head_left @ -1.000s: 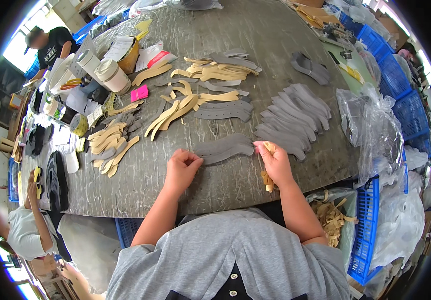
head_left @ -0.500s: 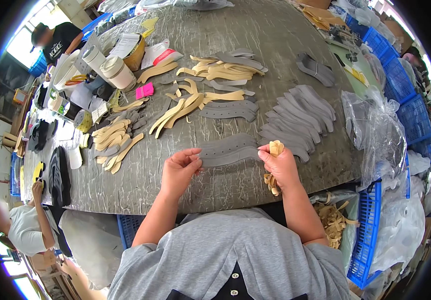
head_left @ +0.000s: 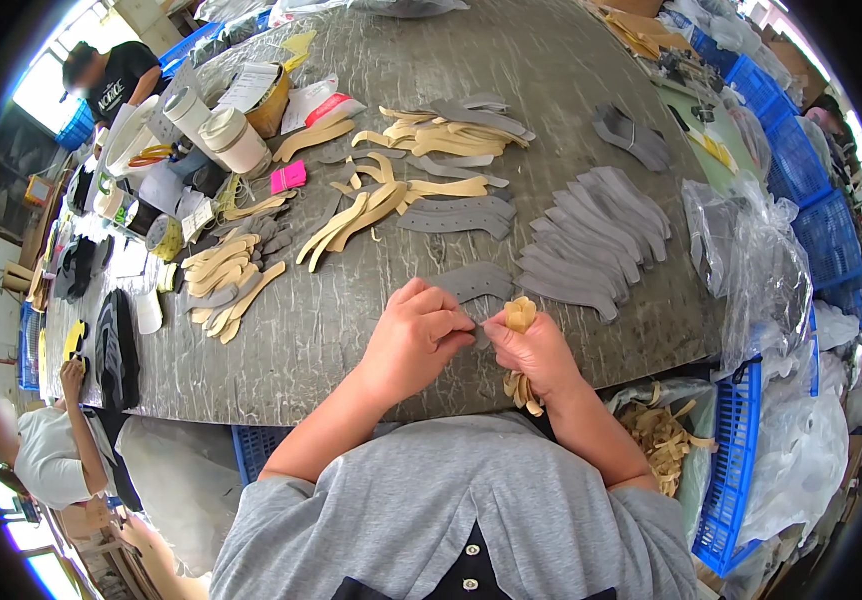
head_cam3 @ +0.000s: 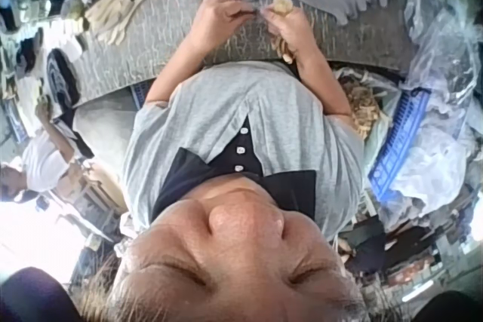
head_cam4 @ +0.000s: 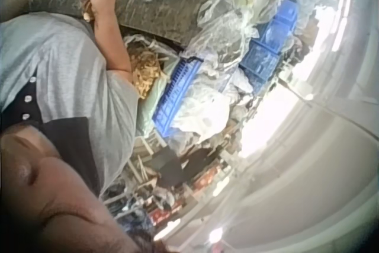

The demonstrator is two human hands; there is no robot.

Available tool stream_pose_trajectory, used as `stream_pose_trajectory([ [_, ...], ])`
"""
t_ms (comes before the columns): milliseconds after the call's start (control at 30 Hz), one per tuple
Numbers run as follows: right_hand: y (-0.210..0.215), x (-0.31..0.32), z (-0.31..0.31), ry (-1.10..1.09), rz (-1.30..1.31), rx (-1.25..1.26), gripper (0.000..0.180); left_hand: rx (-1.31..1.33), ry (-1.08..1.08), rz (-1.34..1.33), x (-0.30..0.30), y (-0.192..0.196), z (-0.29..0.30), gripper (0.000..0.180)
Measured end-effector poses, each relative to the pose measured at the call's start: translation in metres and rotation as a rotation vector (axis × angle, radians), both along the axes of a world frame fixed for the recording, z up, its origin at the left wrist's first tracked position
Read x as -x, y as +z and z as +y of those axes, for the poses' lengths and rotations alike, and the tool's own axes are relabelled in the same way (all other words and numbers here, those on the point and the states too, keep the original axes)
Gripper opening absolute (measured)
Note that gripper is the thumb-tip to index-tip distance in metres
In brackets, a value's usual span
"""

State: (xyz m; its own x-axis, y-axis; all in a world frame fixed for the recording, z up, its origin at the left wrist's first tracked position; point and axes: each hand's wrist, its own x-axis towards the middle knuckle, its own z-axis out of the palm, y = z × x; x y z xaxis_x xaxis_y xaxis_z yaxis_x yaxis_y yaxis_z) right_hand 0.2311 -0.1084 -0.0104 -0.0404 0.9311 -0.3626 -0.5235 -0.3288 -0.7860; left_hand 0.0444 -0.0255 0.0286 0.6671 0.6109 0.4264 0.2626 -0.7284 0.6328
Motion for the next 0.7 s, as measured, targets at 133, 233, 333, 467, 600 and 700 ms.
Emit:
stream_pose_trajectory([
  [133,-0.002,0.003,-0.002,0.042,-0.017,0.042,0.014,0.06,-0.034,0.003,0.004,-0.003,-0.003,0.021],
  [233,0.001,0.004,0.0,0.113,-0.052,0.064,0.013,0.09,-0.084,0.044,0.01,-0.005,-0.002,0.02],
  [333,-0.001,0.007,-0.001,0.186,-0.107,0.076,0.011,0.168,-0.156,0.107,0.016,-0.007,-0.003,0.019],
  [467,-0.013,0.007,-0.001,0.252,-0.065,0.097,0.01,0.017,-0.197,0.198,0.019,-0.013,-0.01,0.017],
  [600,-0.009,0.009,0.001,0.301,-0.278,0.035,0.015,-0.155,-0.212,0.117,0.023,-0.022,-0.023,0.023],
  [700,-0.025,0.008,0.003,0.209,-0.855,-0.071,0.021,-0.066,-0.237,-0.073,0.035,-0.021,-0.027,0.022],
])
